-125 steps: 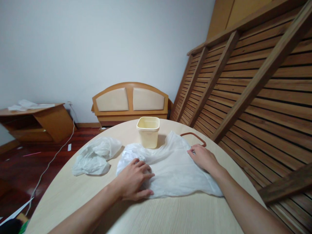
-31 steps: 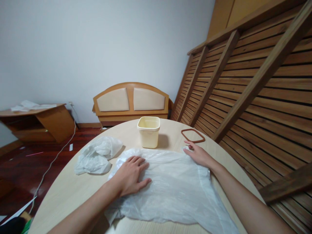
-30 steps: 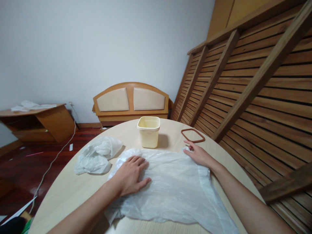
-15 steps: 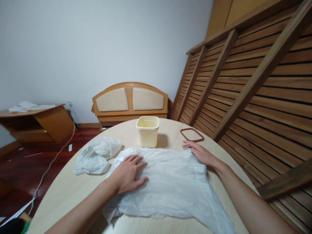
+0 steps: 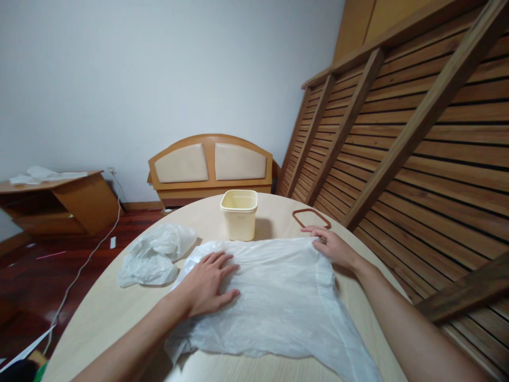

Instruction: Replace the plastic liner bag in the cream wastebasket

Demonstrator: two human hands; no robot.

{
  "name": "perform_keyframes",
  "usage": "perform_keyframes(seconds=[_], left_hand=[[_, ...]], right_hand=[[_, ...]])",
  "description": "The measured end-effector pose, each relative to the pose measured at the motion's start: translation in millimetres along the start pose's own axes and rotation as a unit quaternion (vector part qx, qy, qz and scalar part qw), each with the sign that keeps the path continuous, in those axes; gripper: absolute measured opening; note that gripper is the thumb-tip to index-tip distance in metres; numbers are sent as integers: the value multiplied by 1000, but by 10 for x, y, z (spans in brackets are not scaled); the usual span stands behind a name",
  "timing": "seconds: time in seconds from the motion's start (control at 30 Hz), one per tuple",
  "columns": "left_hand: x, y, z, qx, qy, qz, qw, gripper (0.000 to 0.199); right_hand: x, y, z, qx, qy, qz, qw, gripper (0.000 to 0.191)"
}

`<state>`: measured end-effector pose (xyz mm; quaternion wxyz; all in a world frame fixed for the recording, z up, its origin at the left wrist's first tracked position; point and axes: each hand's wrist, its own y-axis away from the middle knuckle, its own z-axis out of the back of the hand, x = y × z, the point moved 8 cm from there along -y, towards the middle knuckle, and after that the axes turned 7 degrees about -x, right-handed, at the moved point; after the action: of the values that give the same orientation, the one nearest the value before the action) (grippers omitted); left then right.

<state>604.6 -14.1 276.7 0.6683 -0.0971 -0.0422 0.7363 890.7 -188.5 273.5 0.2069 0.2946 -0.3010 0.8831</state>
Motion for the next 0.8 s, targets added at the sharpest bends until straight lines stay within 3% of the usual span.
perform_keyframes(seconds=[0.1, 0.3, 0.43, 0.57, 0.67, 0.8], left_hand=[[6, 3, -3, 2, -4, 7, 1000, 59], [-2, -3, -13, 15, -15, 12, 1000, 61], [-3, -17, 7, 20, -9, 13, 1000, 61], [-78, -24, 119, 2, -5, 5, 1000, 56], [-270, 2, 173, 4, 16, -36, 999, 60], [-519, 64, 42, 52, 55, -97, 992, 73]], right_hand=[[-136, -6, 67, -25, -100, -79, 992, 19], [-557, -7, 166, -154, -230, -215, 937, 51], [-702, 11, 184, -195, -211, -247, 925, 45], [-727, 3, 139, -198, -179, -241, 933, 42], [-706, -16, 101, -190, -134, -225, 946, 37], [-622, -28, 145, -180, -43, -207, 961, 25]])
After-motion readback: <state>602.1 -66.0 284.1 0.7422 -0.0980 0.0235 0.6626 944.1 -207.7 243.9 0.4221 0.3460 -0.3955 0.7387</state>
